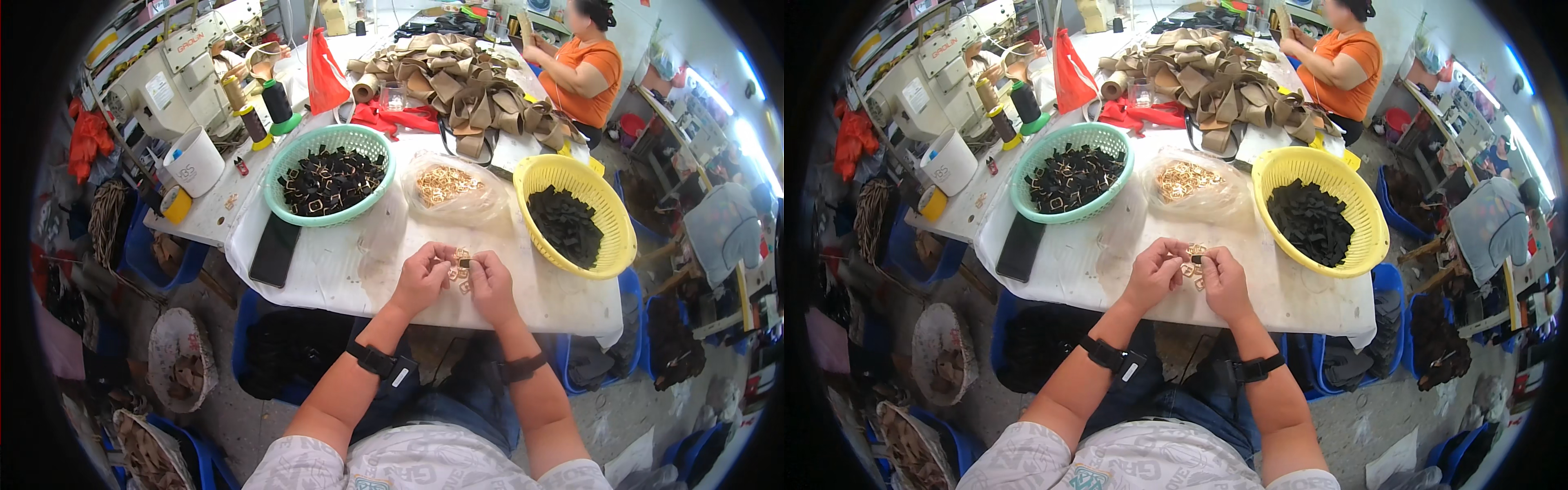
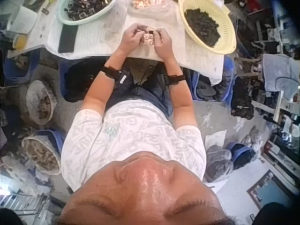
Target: The recorder is manually assembling small metal or plastic components onto shoe upper materials.
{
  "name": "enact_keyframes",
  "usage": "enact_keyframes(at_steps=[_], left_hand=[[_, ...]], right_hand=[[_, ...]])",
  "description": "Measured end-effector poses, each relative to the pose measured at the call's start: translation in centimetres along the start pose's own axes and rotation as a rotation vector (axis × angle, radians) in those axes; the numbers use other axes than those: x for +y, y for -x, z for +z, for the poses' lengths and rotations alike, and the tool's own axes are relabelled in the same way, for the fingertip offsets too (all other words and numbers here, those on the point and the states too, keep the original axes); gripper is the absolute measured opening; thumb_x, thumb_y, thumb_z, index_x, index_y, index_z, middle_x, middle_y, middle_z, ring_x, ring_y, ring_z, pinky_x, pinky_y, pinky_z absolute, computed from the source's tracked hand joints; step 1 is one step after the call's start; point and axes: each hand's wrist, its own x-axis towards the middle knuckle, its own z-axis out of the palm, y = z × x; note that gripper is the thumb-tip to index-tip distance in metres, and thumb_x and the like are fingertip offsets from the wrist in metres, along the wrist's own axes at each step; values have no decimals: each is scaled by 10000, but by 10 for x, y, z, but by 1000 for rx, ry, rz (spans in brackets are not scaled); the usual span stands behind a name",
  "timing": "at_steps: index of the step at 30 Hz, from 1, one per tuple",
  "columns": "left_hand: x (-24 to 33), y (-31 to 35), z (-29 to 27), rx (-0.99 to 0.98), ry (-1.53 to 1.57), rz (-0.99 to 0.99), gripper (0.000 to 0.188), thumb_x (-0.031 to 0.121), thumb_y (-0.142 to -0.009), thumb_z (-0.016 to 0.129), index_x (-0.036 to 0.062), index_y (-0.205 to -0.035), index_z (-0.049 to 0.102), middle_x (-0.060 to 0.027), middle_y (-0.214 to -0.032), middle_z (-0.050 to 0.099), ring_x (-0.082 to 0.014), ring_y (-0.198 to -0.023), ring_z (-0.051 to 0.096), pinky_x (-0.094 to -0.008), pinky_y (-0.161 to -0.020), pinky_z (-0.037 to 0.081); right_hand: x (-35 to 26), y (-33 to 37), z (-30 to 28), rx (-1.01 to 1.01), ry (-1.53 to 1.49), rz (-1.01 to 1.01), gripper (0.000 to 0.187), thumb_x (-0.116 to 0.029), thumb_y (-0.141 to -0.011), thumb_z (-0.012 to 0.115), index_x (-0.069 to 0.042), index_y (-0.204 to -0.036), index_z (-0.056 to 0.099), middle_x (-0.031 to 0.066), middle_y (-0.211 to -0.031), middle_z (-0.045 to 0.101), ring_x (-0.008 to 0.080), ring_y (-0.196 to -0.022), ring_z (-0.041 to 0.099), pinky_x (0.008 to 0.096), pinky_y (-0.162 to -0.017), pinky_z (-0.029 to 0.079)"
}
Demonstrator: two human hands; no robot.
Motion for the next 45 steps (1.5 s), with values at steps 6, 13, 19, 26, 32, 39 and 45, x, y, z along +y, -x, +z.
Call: enact_keyframes(at_steps=[6, 13, 19, 26, 32, 39, 45], left_hand=[[0, -4, -8, -147, -88, 49, 198, 57, -926, 577, 11, -1100, 660, -6, -824, 608, -48, -636, 549, -190, -527, 428], [6, -3, -8, -193, -114, -36, 146, 57, -914, 598, 4, -1036, 657, 6, -777, 608, -42, -644, 545, -184, -550, 431], [3, -3, -8, -215, -141, -14, 70, 43, -924, 566, 14, -982, 592, 6, -767, 589, -50, -649, 544, -195, -563, 437], [-2, -3, -7, -201, -219, 48, 56, 7, -938, 508, 9, -986, 538, -8, -762, 545, -73, -633, 533, -219, -564, 445], [-6, -1, -4, -146, -306, 127, 94, -33, -922, 470, 15, -984, 522, -24, -761, 542, -82, -639, 537, -235, -565, 452], [-5, 0, -1, -110, -339, 192, 120, -53, -910, 468, 22, -989, 517, -24, -774, 538, -86, -642, 538, -234, -570, 451], [-6, 0, -2, -121, -315, 183, 114, -50, -912, 484, 28, -987, 520, -21, -778, 538, -85, -649, 540, -229, -570, 446]], right_hand=[[-1, -4, -7, -111, -248, 147, 113, -97, -971, 492, -12, -907, 532, -10, -654, 512, 52, -545, 455, 213, -504, 381], [-1, -5, -10, -183, -284, 154, 117, -96, -964, 500, -12, -896, 544, -13, -670, 519, 55, -545, 458, 207, -507, 376], [-1, -8, -12, -204, -272, 189, 89, -83, -948, 532, -10, -901, 553, -10, -682, 532, 52, -559, 476, 205, -502, 385], [1, -5, -4, -52, -196, 115, 51, -51, -918, 583, -25, -904, 541, -9, -719, 553, 49, -590, 496, 205, -529, 410], [2, -3, -1, -26, -52, -7, 74, -39, -897, 604, -24, -890, 532, 5, -743, 558, 71, -635, 512, 228, -561, 427], [3, -2, 1, 29, 74, -113, 65, -16, -885, 599, -23, -890, 535, 16, -739, 557, 80, -626, 516, 234, -554, 427], [-6, -3, 0, -61, -105, 40, 29, -11, -906, 563, -20, -904, 535, 9, -725, 556, 60, -592, 510, 216, -537, 422]])
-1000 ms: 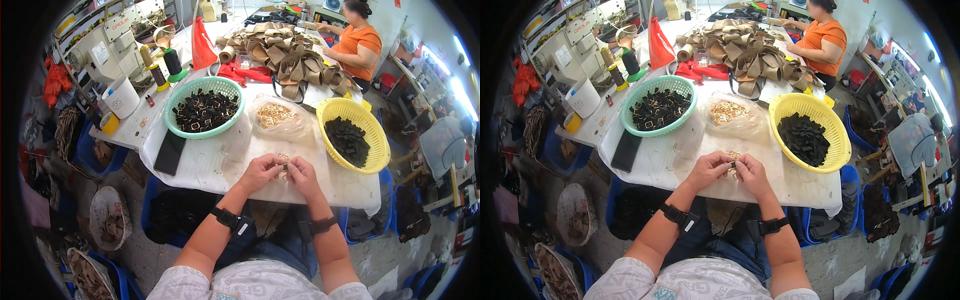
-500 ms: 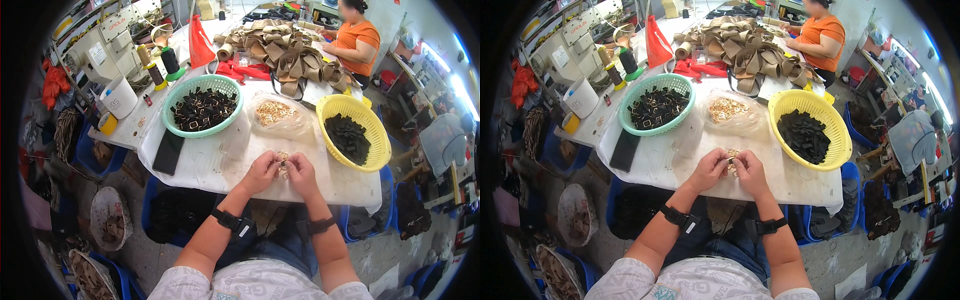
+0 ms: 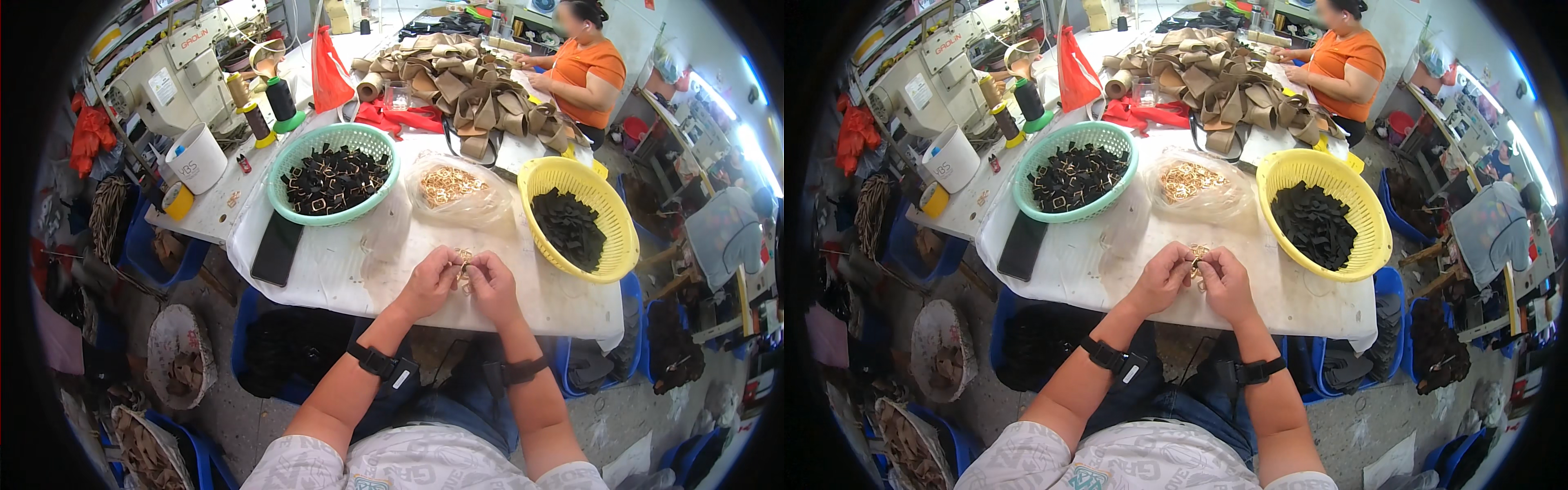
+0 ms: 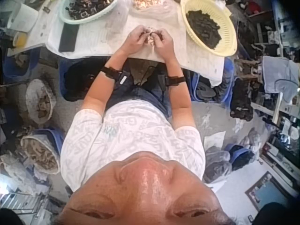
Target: The recorder is manually assembling small metal or plastic components onto shoe upper materials.
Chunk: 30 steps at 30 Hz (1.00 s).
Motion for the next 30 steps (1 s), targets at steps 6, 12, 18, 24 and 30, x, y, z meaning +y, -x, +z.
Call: enact_keyframes(at_steps=[6, 12, 18, 24, 30], left_hand=[[2, -1, 1, 0, -4, 4, 106, -44, -912, 501, 26, -987, 530, -17, -783, 551, -78, -650, 544, -223, -574, 450], [0, -1, 0, 7, -105, 22, 83, 16, -880, 608, 10, -956, 576, -14, -787, 601, -59, -643, 559, -214, -569, 459], [-5, -1, -2, 4, -120, -6, 73, 34, -861, 647, -8, -911, 615, -10, -761, 617, -49, -633, 558, -207, -564, 459], [-6, -1, -3, -72, -89, -107, 71, 41, -873, 637, -22, -899, 621, -22, -756, 635, -55, -640, 568, -207, -573, 466], [2, 0, -3, -59, 68, -175, 82, 50, -886, 631, -31, -898, 618, -34, -769, 645, -69, -661, 586, -218, -590, 487]], right_hand=[[5, -1, -3, -26, -26, 11, 19, -6, -914, 540, -18, -902, 534, 10, -727, 558, 61, -587, 509, 218, -536, 427], [12, 1, -2, 41, 187, -124, 35, 21, -886, 542, -12, -876, 534, 37, -717, 558, 99, -613, 522, 249, -571, 439], [6, 1, -5, 19, 187, -141, 55, 48, -858, 559, -6, -863, 553, 50, -726, 564, 105, -652, 538, 253, -598, 446], [7, 1, -12, -33, 112, -61, 66, 60, -844, 587, 1, -858, 561, 21, -736, 571, 65, -671, 533, 222, -599, 440], [0, 2, -8, -44, 48, -47, 42, 29, -858, 604, 11, -878, 571, 27, -744, 591, 65, -652, 540, 217, -589, 442]])
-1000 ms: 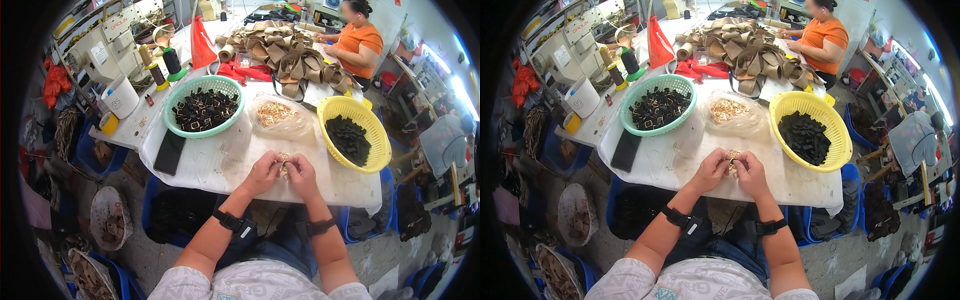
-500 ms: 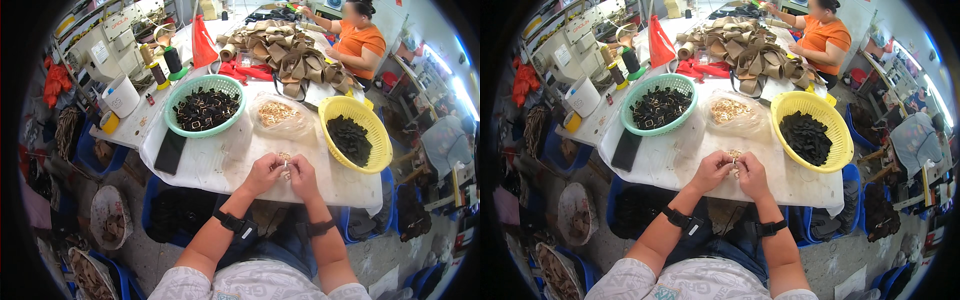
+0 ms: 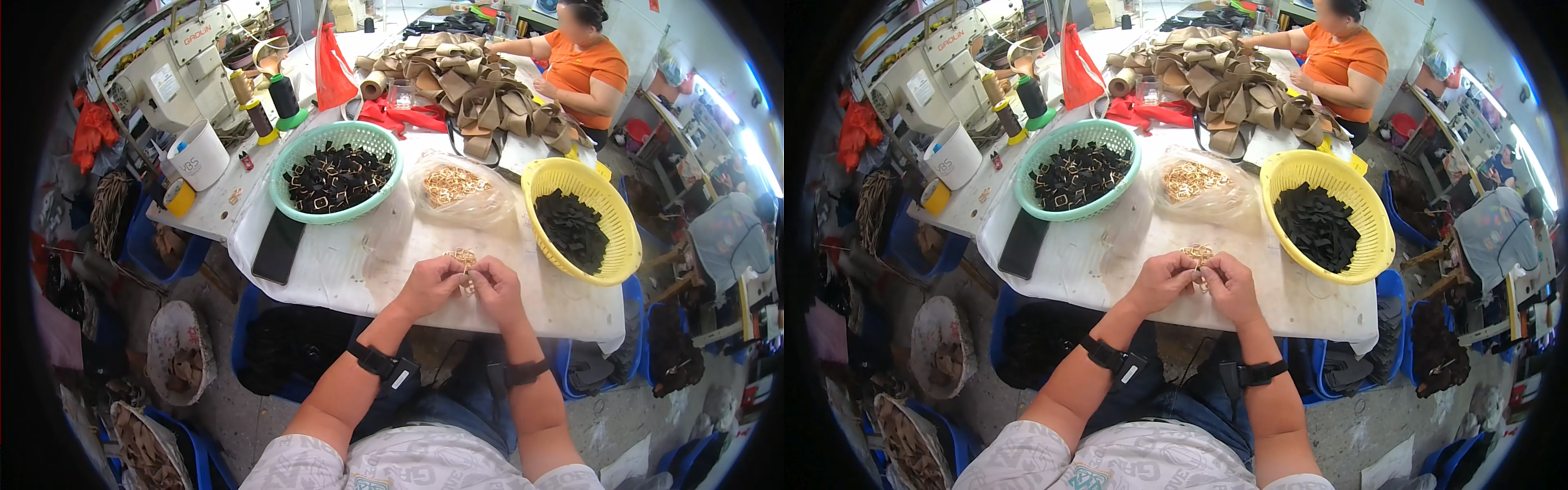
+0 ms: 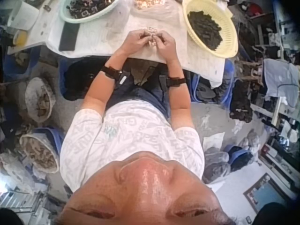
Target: The recorder is manually assembling small metal or plastic components onto shoe upper materials.
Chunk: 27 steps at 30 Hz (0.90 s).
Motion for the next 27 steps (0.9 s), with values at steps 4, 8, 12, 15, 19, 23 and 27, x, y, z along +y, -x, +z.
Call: enact_keyframes(at_steps=[4, 8, 12, 15, 19, 23, 27], left_hand=[[1, 1, -1, 18, 99, -13, 93, 51, -884, 638, -35, -901, 610, -43, -773, 643, -82, -674, 599, -223, -601, 499], [-2, 1, -2, -8, 111, 8, 97, 50, -878, 647, -35, -904, 607, -48, -777, 640, -94, -673, 609, -225, -607, 506], [0, 2, -2, -35, 97, -17, 106, 58, -880, 650, -37, -901, 606, -48, -781, 642, -94, -667, 611, -224, -604, 505], [1, 3, -2, -42, 98, -13, 113, 69, -886, 648, -35, -896, 606, -50, -782, 644, -92, -663, 611, -222, -603, 503], [4, 1, -1, -45, 63, -3, 112, 77, -900, 630, -32, -889, 606, -48, -770, 645, -87, -658, 608, -222, -599, 501], [0, 1, -1, -52, 71, -11, 105, 71, -913, 604, -29, -883, 603, -44, -756, 645, -81, -653, 605, -222, -590, 499], [2, 2, 0, -82, 88, -22, 99, 63, -918, 589, -23, -869, 598, -45, -752, 643, -78, -645, 598, -226, -581, 502]], right_hand=[[1, 0, 9, 23, 32, -28, 107, -43, -869, 647, 23, -932, 591, 33, -764, 614, 65, -633, 544, 213, -579, 445], [-10, -1, 11, -48, 2, -30, 185, -87, -861, 679, 23, -991, 607, 31, -792, 630, 51, -641, 546, 204, -579, 444], [2, -2, 5, -87, -8, -26, 199, -83, -861, 678, 24, -1015, 610, 29, -818, 642, 41, -660, 546, 201, -584, 444], [-4, -2, 4, -113, 9, 2, 190, -75, -866, 671, 27, -1014, 609, 33, -830, 650, 42, -679, 560, 204, -602, 458], [-1, -1, 7, -74, -101, 36, 175, -77, -875, 666, 31, -1001, 609, 46, -841, 661, 51, -713, 594, 210, -635, 488], [-1, 0, 7, -34, -54, 65, 131, -58, -869, 665, 34, -948, 616, 47, -811, 664, 60, -702, 611, 208, -626, 502], [-2, 2, 6, 9, -34, 75, 100, -32, -849, 674, 36, -902, 623, 37, -771, 664, 57, -666, 609, 195, -593, 496]])
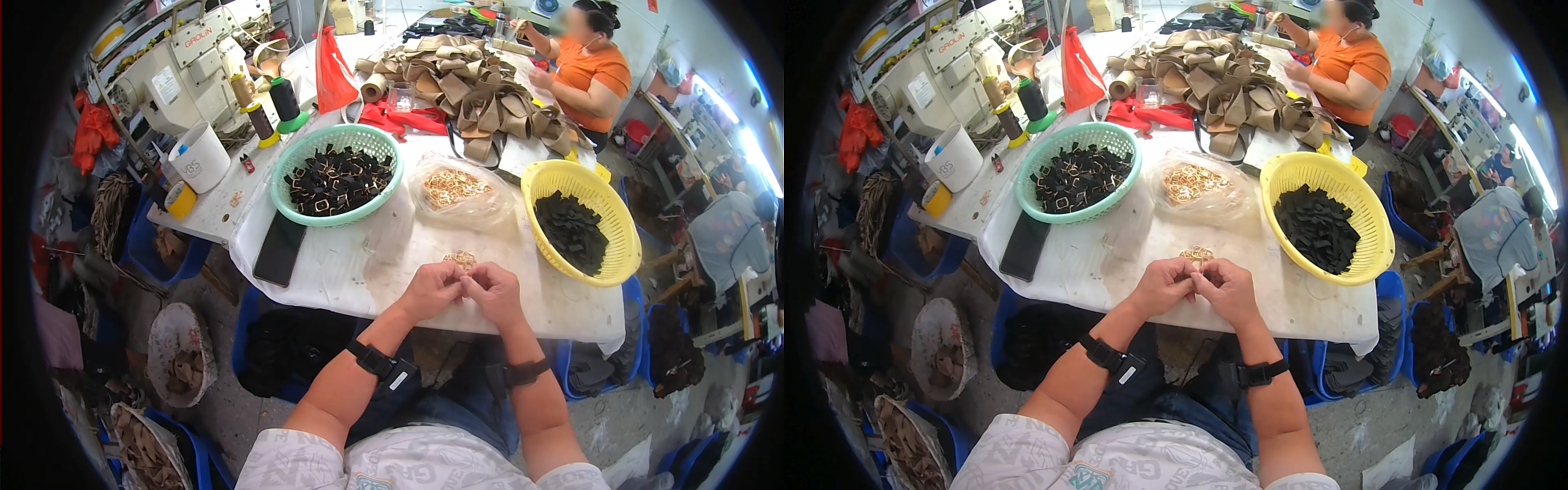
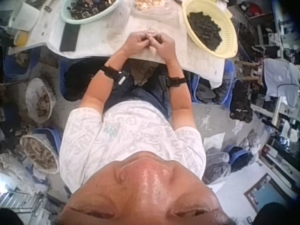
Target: The recorder is manually assembling small metal or plastic components onto shoe upper materials.
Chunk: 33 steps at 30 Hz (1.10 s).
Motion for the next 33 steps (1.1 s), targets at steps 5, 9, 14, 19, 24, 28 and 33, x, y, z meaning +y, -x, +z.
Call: enact_keyframes(at_steps=[5, 9, 14, 19, 24, 28, 33], left_hand=[[1, 1, 0, -5, 37, -16, 88, 43, -917, 585, -21, -858, 592, -45, -743, 635, -81, -634, 592, -224, -571, 501], [-2, 0, -1, -20, 74, -5, 82, 30, -917, 585, -23, -855, 591, -52, -744, 635, -86, -625, 589, -221, -557, 493], [1, 1, -3, -31, 90, -22, 82, 34, -914, 596, -22, -854, 591, -58, -747, 638, -88, -608, 587, -222, -545, 487], [1, 2, -3, -33, 76, -32, 85, 48, -908, 613, -16, -855, 595, -57, -742, 637, -88, -604, 588, -219, -539, 484], [1, 3, -1, -13, 84, -32, 83, 48, -903, 616, -16, -854, 601, -53, -737, 634, -86, -603, 588, -220, -537, 484], [0, 0, -2, -21, 88, -33, 75, 45, -904, 605, -19, -866, 603, -47, -734, 630, -82, -603, 578, -225, -545, 484], [-1, -1, -3, 20, 92, -7, 71, 47, -895, 584, -20, -886, 607, -40, -740, 631, -82, -605, 571, -227, -550, 477]], right_hand=[[5, 0, 1, 31, -48, -17, 99, -16, -833, 688, 35, -892, 629, 43, -763, 670, 57, -647, 608, 187, -569, 483], [8, -1, 0, 44, -45, -14, 101, -13, -827, 694, 33, -887, 628, 43, -748, 668, 55, -636, 604, 191, -549, 476], [6, -2, 0, 49, -52, 4, 117, -36, -816, 715, 25, -870, 631, 33, -724, 663, 44, -615, 587, 187, -532, 460], [13, -2, -3, 93, 0, 0, 121, -54, -809, 724, 15, -858, 637, 19, -712, 658, 27, -583, 554, 179, -510, 432], [8, -4, -3, 95, 41, -3, 121, -46, -806, 727, 18, -857, 637, 20, -704, 651, 37, -589, 565, 186, -515, 441], [7, -3, -2, 18, -56, 76, 124, -34, -812, 720, 22, -876, 629, 39, -745, 656, 58, -621, 587, 199, -543, 460], [-7, -6, 2, -11, -192, 47, 120, -4, -856, 655, 15, -957, 595, 49, -814, 645, 73, -663, 591, 206, -577, 464]])
